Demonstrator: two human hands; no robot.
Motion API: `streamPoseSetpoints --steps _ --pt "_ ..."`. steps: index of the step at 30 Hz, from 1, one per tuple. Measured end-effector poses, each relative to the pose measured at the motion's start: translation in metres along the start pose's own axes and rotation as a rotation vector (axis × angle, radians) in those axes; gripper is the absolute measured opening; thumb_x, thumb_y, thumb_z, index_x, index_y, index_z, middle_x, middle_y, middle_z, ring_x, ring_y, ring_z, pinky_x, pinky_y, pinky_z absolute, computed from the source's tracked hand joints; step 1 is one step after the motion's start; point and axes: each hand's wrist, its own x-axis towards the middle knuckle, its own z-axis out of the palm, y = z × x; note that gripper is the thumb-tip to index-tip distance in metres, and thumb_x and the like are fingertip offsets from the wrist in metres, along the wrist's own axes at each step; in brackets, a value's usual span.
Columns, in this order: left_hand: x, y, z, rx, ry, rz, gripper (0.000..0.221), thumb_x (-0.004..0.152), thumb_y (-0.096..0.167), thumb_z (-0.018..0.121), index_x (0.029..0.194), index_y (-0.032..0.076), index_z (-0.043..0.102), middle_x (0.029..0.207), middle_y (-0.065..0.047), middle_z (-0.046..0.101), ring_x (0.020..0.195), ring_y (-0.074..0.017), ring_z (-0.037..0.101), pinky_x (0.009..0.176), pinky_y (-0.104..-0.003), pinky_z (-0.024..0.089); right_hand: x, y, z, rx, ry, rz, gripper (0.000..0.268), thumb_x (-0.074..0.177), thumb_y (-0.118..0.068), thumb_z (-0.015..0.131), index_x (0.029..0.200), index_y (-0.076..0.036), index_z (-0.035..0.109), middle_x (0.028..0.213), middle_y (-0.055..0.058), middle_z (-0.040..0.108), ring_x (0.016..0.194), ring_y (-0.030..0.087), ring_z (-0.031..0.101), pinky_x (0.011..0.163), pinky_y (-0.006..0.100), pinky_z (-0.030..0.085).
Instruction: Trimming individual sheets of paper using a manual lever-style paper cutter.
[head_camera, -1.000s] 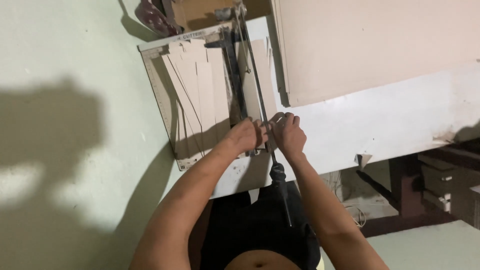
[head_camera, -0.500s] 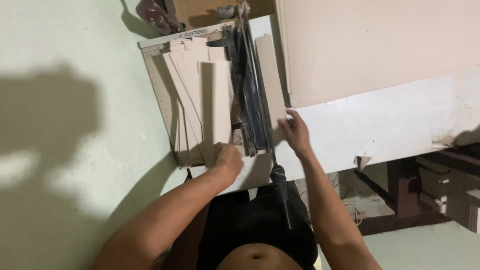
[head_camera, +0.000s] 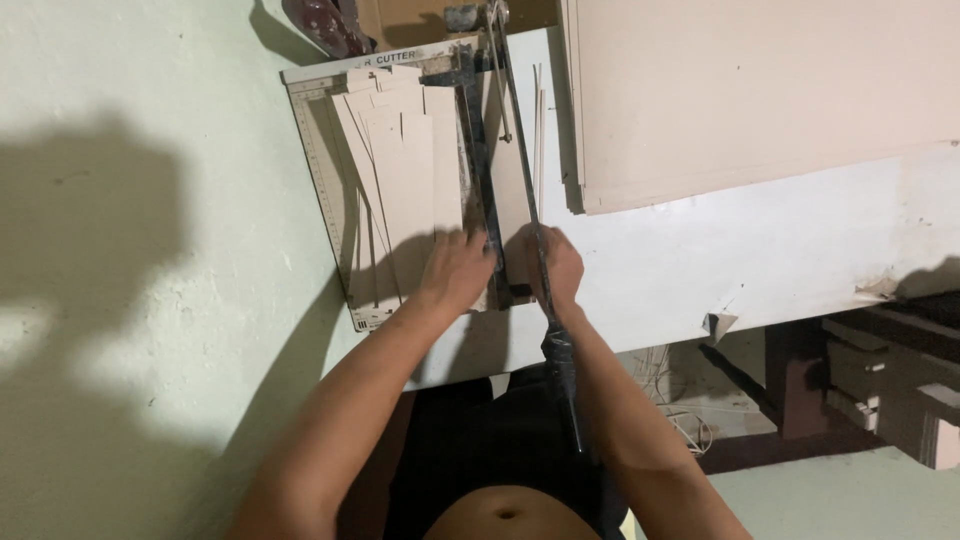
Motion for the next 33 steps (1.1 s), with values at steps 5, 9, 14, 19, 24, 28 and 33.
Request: streamPoseSetpoints --steps 5,9,14,19,24,28,33 --pt "0.027 -0.002 -0.042 -0.355 0.143 -0.356 0.047 0.095 0.009 0.064 0.141 0.009 0.057 0.153 -0.027 0.046 0.145 -0.0445 0.034 0.119 -0.064 0.016 0.022 0.031 0.008 0.041 -0.080 -0.086 0.013 0.101 -0.015 0.058 0.104 -0.012 0.071 0.089 0.009 0.072 0.091 0.033 0.074 0.078 0.046 0.059" --pt "0.037 0.000 -0.058 -0.317 0.174 -0.464 0.058 0.095 0.018 0.071 0.149 0.013 0.051 0.154 -0.031 0.040 0.149 -0.0466 0.026 0.120 -0.066 0.010 0.018 0.014 -0.006 0.048 -0.141 -0.119 0.017 0.103 -0.014 0.054 0.114 -0.008 0.065 0.102 0.014 0.071 0.103 0.037 0.071 0.091 0.051 0.057" --pt "0.053 0.002 -0.045 -0.227 0.014 -0.464 0.098 0.085 0.040 0.079 0.163 0.023 0.022 0.164 -0.031 0.022 0.155 -0.0479 0.007 0.117 -0.073 -0.007 0.021 0.000 -0.021 -0.016 -0.216 -0.132 0.027 0.105 -0.022 0.038 0.102 -0.011 0.062 0.097 0.009 0.067 0.093 0.031 0.071 0.077 0.044 0.056" --pt "0.074 0.009 -0.024 -0.024 -0.136 -0.524 0.109 0.084 0.052 0.078 0.165 0.017 0.013 0.168 -0.029 0.009 0.156 -0.0438 -0.001 0.116 -0.074 -0.008 0.029 0.026 -0.011 0.077 -0.269 -0.172 0.020 0.105 -0.015 0.042 0.114 -0.011 0.060 0.104 0.011 0.065 0.096 0.034 0.068 0.080 0.047 0.052" --pt "0.085 0.010 -0.012 0.073 -0.184 -0.539 0.113 0.085 0.053 0.074 0.164 0.012 0.005 0.167 -0.031 0.003 0.155 -0.0452 -0.003 0.115 -0.080 -0.003 -0.036 0.009 -0.088 0.009 -0.234 -0.100 0.042 0.107 -0.023 0.049 0.146 -0.012 0.056 0.107 0.020 0.072 0.099 0.044 0.069 0.085 0.056 0.054" --pt "0.089 0.006 0.007 0.080 -0.166 -0.550 0.120 0.077 0.054 0.077 0.163 0.009 0.006 0.167 -0.030 0.005 0.154 -0.0462 -0.001 0.113 -0.078 -0.003 -0.147 -0.057 -0.156 -0.040 -0.380 0.044 0.084 0.090 -0.054 0.043 0.163 -0.022 0.017 0.081 0.021 0.074 0.080 0.048 0.071 0.078 0.057 0.054" --pt "0.076 0.013 -0.040 -0.078 -0.181 -0.542 0.111 0.083 0.039 0.079 0.164 0.011 0.009 0.167 -0.031 0.007 0.156 -0.0446 -0.001 0.113 -0.079 -0.010 -0.148 0.022 -0.007 -0.249 -0.324 0.097 0.086 0.094 -0.038 0.057 0.165 -0.017 0.012 0.075 0.018 0.075 0.068 0.042 0.076 0.062 0.047 0.059"
